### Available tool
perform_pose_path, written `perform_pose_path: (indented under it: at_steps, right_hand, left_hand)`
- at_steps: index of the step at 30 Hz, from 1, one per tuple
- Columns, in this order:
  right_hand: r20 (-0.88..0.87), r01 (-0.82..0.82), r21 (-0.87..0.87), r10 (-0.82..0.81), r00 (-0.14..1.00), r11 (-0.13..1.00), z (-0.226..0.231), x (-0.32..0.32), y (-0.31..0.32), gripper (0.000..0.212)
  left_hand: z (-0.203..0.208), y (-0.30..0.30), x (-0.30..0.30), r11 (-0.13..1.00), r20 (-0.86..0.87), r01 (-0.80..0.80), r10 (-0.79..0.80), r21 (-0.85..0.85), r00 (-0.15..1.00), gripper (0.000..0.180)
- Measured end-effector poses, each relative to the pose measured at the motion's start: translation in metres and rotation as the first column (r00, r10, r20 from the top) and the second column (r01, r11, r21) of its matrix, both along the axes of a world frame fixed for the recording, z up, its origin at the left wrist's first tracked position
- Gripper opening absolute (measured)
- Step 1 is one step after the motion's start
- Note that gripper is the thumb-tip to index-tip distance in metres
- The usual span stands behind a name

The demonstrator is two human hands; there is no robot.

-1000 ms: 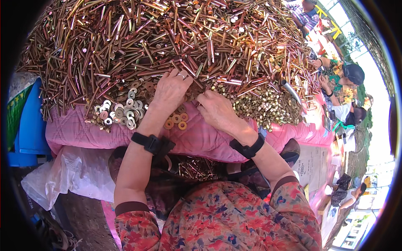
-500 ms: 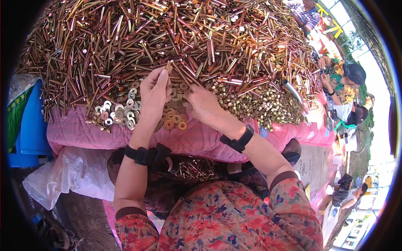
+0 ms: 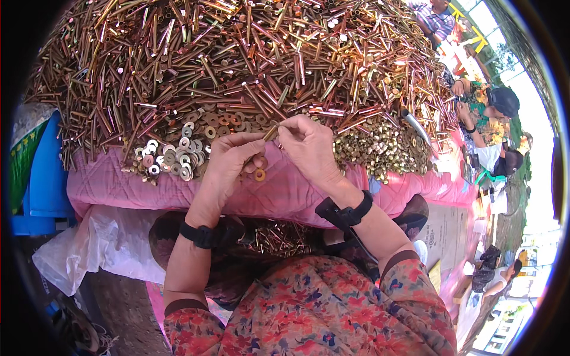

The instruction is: Manually inserting small metal pins into washers and sorting them.

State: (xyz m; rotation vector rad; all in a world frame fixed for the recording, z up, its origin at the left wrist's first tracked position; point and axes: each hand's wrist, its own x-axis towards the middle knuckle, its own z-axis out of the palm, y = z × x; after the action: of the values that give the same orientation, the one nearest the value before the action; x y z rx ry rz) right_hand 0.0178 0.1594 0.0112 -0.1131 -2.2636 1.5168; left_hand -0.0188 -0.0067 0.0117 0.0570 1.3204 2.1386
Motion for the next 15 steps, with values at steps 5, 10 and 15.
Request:
perform_pose_path:
  at_steps: [5, 10, 15]
  right_hand:
    - [-0.067, 0.008, 0.041, -0.005, 0.998, 0.999, 0.001, 0.008, -0.004, 0.006]
    - [-0.133, -0.096, 0.357, 0.152, 0.979, 0.929, 0.009, 0.007, -0.004, 0.008]
    - [0.083, -0.176, 0.898, 0.238, 0.968, 0.403, -0.011, -0.009, 0.027, 0.020]
  left_hand:
    - [-0.004, 0.006, 0.004, 0.999, -0.006, -0.023, 0.023, -0.025, 1.000, 0.013]
    - [-0.011, 0.006, 0.001, 0.985, -0.005, -0.164, 0.165, 0.046, 0.986, 0.008]
    - [-0.010, -0.002, -0.006, 0.964, 0.063, -0.258, 0.254, 0.060, 0.965, 0.006]
